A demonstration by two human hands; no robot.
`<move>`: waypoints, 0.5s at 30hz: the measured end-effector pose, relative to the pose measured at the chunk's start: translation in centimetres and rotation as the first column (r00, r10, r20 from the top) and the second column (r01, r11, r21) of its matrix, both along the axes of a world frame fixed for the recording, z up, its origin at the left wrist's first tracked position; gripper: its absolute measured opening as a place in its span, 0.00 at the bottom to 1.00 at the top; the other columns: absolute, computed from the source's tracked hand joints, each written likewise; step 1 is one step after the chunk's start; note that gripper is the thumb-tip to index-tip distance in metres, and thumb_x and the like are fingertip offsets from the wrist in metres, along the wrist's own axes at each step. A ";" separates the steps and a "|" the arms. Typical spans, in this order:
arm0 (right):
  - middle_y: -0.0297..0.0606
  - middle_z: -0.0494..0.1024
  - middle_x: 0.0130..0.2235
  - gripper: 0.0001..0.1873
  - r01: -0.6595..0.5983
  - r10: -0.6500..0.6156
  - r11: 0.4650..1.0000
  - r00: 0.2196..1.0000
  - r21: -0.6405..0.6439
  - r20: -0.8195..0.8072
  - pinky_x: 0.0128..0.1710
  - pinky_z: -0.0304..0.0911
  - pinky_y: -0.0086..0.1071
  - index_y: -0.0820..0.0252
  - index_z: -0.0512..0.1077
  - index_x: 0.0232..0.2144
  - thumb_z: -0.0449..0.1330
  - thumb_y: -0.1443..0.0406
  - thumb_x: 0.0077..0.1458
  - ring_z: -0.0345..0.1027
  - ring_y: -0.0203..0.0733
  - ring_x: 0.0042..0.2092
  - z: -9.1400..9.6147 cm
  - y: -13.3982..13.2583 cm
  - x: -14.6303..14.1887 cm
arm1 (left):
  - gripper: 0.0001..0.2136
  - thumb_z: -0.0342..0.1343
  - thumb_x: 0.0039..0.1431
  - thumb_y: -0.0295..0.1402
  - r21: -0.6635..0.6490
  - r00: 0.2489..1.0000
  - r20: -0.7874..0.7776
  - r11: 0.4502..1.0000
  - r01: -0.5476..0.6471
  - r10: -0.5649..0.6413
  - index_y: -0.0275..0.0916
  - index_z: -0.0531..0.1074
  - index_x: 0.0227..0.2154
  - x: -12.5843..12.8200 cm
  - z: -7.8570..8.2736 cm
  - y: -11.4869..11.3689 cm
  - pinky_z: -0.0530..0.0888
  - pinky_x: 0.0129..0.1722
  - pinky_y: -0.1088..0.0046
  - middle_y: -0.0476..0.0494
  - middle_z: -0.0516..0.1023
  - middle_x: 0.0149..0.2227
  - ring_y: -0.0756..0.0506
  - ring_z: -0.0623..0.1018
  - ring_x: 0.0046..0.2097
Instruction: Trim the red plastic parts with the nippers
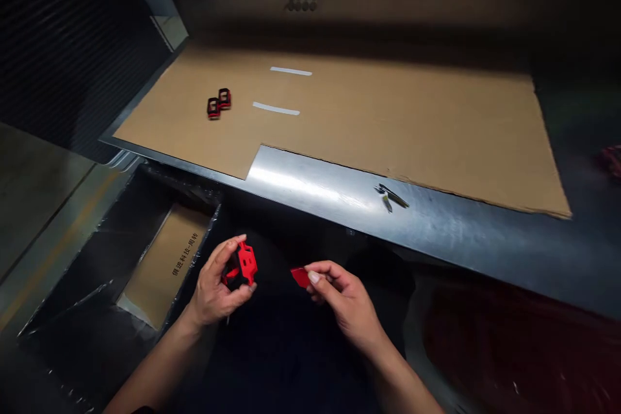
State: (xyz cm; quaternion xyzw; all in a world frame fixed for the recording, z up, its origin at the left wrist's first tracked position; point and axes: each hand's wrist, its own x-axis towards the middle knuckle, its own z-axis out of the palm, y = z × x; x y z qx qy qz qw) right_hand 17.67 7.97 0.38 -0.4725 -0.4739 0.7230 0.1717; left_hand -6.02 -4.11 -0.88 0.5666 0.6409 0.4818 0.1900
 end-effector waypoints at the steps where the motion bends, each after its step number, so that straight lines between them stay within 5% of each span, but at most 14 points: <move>1: 0.37 0.77 0.27 0.21 0.006 -0.011 0.996 0.998 0.086 0.065 0.30 0.68 0.35 0.58 0.78 0.37 0.67 0.47 0.51 0.70 0.41 0.29 0.1 0.4 0.1 | 0.36 0.67 0.50 0.32 -0.057 0.989 0.059 0.990 -0.129 0.133 0.46 0.63 0.62 -1.8 -0.4 0.0 0.75 0.58 0.53 0.38 0.72 0.61 0.36 0.73 0.61; 4: 0.40 0.80 0.33 0.18 -0.040 -0.088 0.897 0.960 0.441 0.266 0.36 0.70 0.41 0.54 0.78 0.37 0.65 0.49 0.53 0.75 0.49 0.35 0.6 2.4 0.1 | 0.33 0.69 0.50 0.39 -0.373 0.798 0.245 0.813 -0.447 0.551 0.42 0.67 0.59 -8.3 -2.7 0.4 0.78 0.53 0.62 0.38 0.75 0.57 0.39 0.79 0.54; 7: 0.42 0.81 0.38 0.13 -0.143 -0.269 0.615 0.886 0.775 0.377 0.42 0.69 0.46 0.51 0.78 0.35 0.62 0.51 0.55 0.76 0.54 0.39 1.0 5.6 -0.4 | 0.23 0.56 0.65 0.43 -0.537 0.652 0.232 0.654 -0.532 0.721 0.39 0.64 0.59 -15.0 -6.1 1.1 0.80 0.34 0.70 0.40 0.78 0.48 0.47 0.82 0.36; 9: 0.43 0.81 0.35 0.11 -0.211 -0.387 0.463 0.826 0.861 0.410 0.41 0.69 0.48 0.50 0.78 0.33 0.61 0.52 0.55 0.76 0.56 0.38 0.8 8.1 -1.1 | 0.18 0.54 0.68 0.41 -0.648 0.581 0.169 0.534 -0.544 0.797 0.36 0.68 0.55 -18.4 -8.5 1.4 0.80 0.35 0.69 0.41 0.78 0.46 0.47 0.80 0.37; 12: 0.44 0.80 0.29 0.06 -0.272 -0.527 0.390 0.718 0.880 0.456 0.35 0.68 0.47 0.47 0.77 0.30 0.61 0.56 0.52 0.76 0.58 0.35 0.0 11.0 -2.3 | 0.16 0.56 0.67 0.39 -0.777 0.545 0.039 0.368 -0.511 0.838 0.36 0.70 0.53 -21.2 -12.0 1.1 0.80 0.43 0.62 0.40 0.76 0.49 0.44 0.79 0.45; 15: 0.44 0.78 0.26 0.05 -0.299 -0.608 0.360 0.643 0.884 0.466 0.31 0.65 0.48 0.45 0.77 0.29 0.61 0.57 0.49 0.75 0.60 0.34 -1.0 12.1 -3.0 | 0.16 0.57 0.67 0.38 -0.865 0.598 -0.077 0.245 -0.438 0.798 0.36 0.70 0.53 -21.6 -15.5 0.8 0.79 0.46 0.59 0.39 0.75 0.51 0.42 0.79 0.48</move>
